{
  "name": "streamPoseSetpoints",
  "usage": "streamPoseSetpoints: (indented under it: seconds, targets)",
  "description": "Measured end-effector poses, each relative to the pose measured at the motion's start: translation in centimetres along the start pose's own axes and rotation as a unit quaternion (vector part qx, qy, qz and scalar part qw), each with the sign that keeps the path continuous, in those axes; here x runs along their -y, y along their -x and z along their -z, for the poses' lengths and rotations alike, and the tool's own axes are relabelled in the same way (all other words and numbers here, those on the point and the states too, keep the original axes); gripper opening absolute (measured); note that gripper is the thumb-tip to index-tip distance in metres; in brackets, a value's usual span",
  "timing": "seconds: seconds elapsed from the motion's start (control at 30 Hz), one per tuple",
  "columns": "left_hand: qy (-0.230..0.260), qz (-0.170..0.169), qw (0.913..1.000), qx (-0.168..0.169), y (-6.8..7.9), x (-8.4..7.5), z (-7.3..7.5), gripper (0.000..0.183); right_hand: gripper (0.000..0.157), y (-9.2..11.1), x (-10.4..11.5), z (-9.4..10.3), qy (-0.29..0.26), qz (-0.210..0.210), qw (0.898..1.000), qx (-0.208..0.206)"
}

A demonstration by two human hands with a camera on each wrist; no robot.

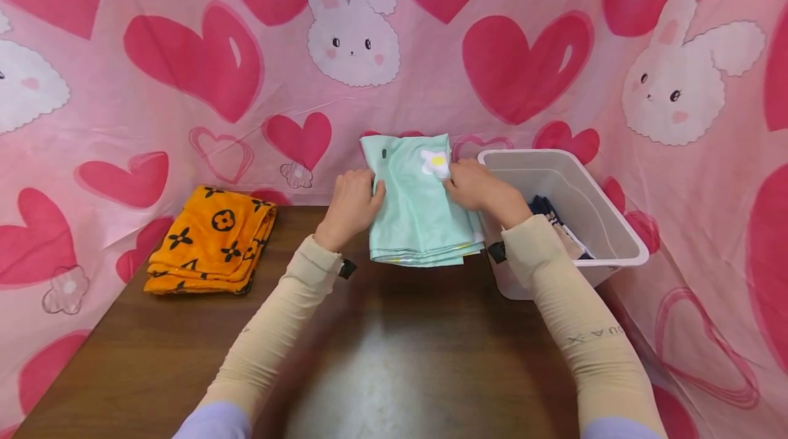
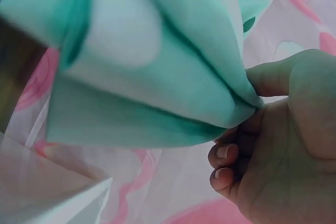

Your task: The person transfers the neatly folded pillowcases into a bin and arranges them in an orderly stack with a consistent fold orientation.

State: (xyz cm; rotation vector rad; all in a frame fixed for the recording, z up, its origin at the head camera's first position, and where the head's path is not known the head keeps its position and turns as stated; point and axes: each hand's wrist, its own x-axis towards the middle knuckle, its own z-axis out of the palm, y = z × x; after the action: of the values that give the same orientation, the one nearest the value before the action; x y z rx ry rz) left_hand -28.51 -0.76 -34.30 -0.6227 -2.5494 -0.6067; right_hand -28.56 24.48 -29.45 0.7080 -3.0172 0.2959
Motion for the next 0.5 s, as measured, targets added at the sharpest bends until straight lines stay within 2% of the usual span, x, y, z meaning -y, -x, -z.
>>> streamPoseSetpoints:
  seconds: [0.37,0.5]
  targets:
    - [-0.033,-0.020,0.9991,-0.016,-0.7,-1.7,-0.4,0.031,0.024,0.7,-0.9,1.1,-0.021,-0.025,0.999,0.000]
    - [-0.031,-0.029,0.9987,-0.029,-1.0,-2.4,-0.4,0.031,0.027,1.2,-1.2,1.6,-0.030,-0.037,0.999,0.003]
